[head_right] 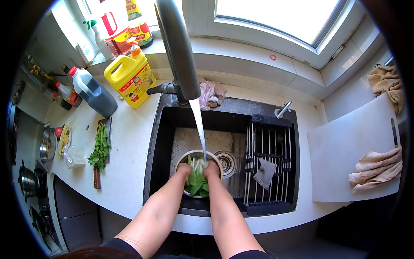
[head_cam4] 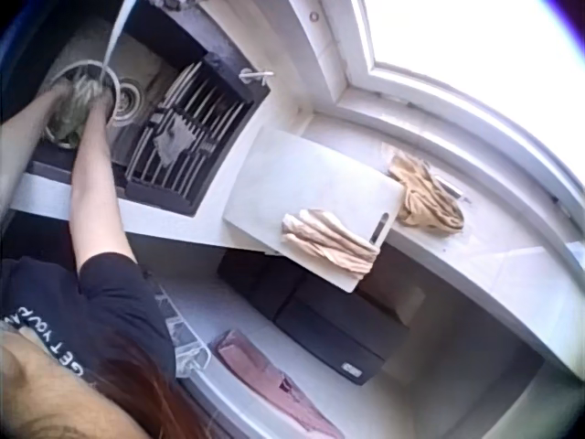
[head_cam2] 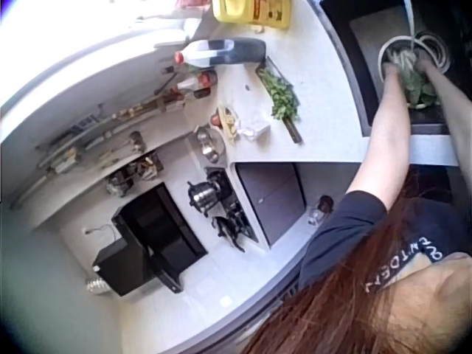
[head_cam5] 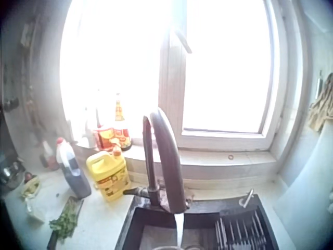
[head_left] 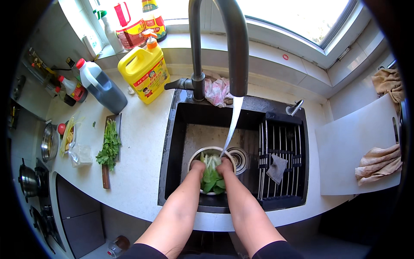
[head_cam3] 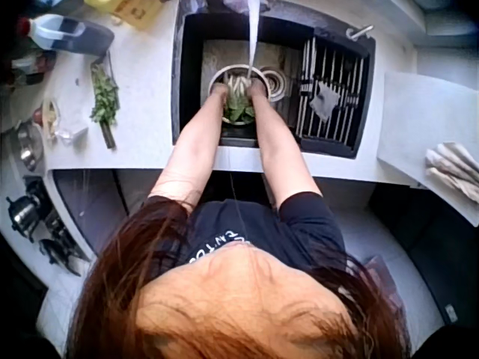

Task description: The person picks through a bunch of cilantro, discards stems into a small bin, and then rinses several stalks of bok choy in a bowl under running water.

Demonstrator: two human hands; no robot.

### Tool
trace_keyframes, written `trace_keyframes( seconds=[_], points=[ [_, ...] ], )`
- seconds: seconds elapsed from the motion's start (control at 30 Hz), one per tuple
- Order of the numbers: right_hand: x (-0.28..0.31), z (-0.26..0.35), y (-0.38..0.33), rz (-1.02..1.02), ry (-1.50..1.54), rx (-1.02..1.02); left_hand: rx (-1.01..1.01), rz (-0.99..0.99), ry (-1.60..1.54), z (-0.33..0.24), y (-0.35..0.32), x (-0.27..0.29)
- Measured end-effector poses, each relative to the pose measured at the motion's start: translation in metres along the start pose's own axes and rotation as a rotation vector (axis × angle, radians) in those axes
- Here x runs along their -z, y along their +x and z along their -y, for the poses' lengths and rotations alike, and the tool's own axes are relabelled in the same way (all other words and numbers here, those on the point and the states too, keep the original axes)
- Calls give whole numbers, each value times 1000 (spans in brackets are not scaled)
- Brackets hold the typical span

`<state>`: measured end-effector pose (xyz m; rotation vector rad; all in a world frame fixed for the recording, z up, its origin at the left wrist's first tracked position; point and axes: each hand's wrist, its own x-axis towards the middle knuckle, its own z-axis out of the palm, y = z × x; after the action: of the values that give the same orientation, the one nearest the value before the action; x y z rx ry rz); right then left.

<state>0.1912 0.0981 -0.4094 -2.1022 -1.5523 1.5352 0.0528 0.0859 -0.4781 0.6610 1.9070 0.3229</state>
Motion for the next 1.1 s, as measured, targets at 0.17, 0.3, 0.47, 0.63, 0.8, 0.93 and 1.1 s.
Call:
trace_keyframes(
  seconds=[0.17, 0.3, 0.47, 0.63, 0.8, 0.93, 1.1],
  points=[
    [-14, -19, 22, -268, -20, 29, 30, -84, -79, -31, -42, 5],
    [-12, -2, 11, -229, -109, 12, 47, -44, 159, -33, -43, 19],
    [1, 21, -4, -361, 113, -158, -10, -14, 246, -42, -50, 26],
    [-30, 4, 21, -166, -141, 36, -161, -71, -79, -29, -21, 1],
    [10, -17, 15, 317, 668, -23, 5, 509, -798, -2, 3, 23],
    [38, 10, -5, 234, 415, -29, 115, 183, -468, -34, -35, 26],
    [-38, -2, 30, -80, -294, -69, 118, 25, -223, -23, -20, -7]
  ],
)
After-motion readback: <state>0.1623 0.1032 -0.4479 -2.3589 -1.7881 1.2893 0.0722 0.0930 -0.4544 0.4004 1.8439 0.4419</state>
